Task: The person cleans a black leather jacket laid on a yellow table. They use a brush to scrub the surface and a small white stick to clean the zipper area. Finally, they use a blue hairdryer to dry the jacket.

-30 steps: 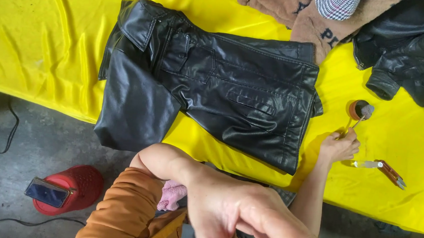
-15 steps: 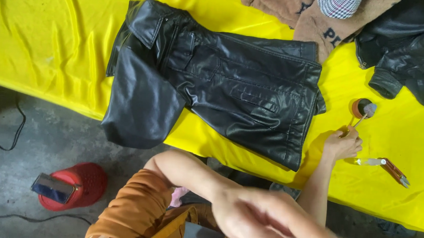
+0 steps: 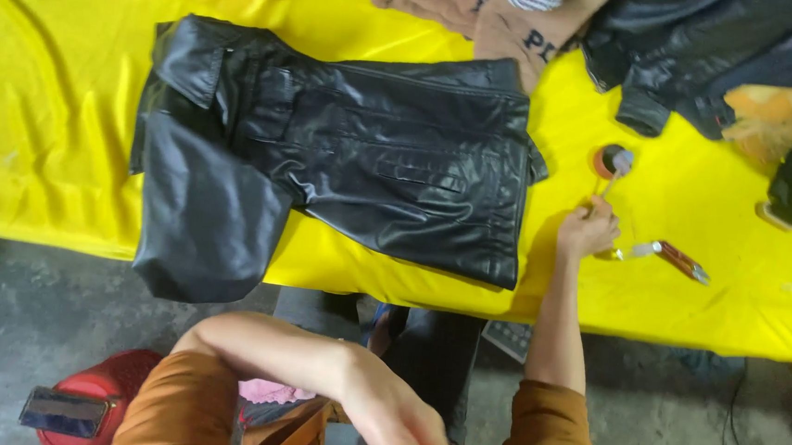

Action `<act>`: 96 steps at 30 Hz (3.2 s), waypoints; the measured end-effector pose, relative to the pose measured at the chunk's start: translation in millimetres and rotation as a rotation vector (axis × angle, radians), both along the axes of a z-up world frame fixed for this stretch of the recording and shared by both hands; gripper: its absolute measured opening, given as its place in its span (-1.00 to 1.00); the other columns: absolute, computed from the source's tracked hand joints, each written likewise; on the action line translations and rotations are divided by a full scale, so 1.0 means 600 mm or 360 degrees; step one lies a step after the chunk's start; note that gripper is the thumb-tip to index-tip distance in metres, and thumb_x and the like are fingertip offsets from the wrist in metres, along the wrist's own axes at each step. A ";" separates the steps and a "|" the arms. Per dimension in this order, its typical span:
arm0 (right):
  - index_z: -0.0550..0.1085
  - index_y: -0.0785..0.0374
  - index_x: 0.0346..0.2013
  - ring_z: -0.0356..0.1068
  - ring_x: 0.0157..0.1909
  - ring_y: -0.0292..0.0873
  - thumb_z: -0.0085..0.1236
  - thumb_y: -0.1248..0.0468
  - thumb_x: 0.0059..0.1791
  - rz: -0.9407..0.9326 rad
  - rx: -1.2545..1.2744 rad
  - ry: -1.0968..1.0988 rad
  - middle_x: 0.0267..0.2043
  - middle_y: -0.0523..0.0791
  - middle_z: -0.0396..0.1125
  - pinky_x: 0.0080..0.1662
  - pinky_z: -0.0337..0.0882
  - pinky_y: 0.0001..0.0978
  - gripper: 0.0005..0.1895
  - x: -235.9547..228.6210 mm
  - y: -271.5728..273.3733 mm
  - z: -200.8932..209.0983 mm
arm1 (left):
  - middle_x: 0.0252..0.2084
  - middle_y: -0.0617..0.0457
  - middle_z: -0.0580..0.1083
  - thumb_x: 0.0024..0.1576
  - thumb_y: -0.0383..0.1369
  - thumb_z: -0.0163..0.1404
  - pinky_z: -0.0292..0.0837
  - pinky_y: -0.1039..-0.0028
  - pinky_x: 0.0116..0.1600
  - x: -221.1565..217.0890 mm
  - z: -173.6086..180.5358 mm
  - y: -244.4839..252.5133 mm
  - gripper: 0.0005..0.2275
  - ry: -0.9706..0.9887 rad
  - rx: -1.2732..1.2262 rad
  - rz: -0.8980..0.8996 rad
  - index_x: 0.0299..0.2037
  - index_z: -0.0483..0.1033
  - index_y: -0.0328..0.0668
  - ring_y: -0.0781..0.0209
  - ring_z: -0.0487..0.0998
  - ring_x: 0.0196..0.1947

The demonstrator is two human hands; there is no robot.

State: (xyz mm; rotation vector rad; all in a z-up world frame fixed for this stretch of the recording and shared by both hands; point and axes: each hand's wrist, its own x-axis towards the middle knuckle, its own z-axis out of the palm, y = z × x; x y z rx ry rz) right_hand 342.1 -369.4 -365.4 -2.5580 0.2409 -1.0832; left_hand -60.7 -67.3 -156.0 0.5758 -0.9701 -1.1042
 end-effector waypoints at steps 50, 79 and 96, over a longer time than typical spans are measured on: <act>0.46 0.13 -0.19 0.45 -0.17 0.21 0.28 0.28 -0.05 0.1009 0.0317 0.0406 -0.25 0.02 0.31 -0.20 0.47 -0.03 -0.81 -0.051 0.237 0.181 | 0.09 -0.03 0.40 0.13 -0.27 0.10 0.03 0.02 0.16 0.597 -0.264 0.336 -0.72 -0.1640 0.2765 0.2907 0.05 0.53 0.00 -0.02 0.21 0.19; 0.42 0.17 0.27 0.29 0.27 0.14 0.20 0.02 0.04 0.1152 -0.0669 -0.0004 0.27 0.08 0.29 0.20 0.28 -0.01 -0.44 -0.147 0.460 0.221 | -0.13 -0.10 0.62 0.26 -0.21 0.09 0.52 0.08 0.02 0.457 -0.217 0.414 -0.81 -0.1060 0.2092 0.2674 -0.08 0.65 -0.10 -0.17 0.61 -0.04; 0.13 0.00 0.52 -0.34 0.63 0.00 -0.56 -0.28 0.18 0.1495 -0.0817 0.1147 0.61 -0.02 -0.16 0.44 -0.57 0.20 -0.26 -0.141 0.489 0.224 | -0.17 -0.23 0.59 0.32 -0.30 0.03 0.56 0.09 -0.10 0.427 -0.168 0.397 -0.80 -0.0894 0.2033 0.2644 -0.11 0.63 -0.28 -0.26 0.60 -0.05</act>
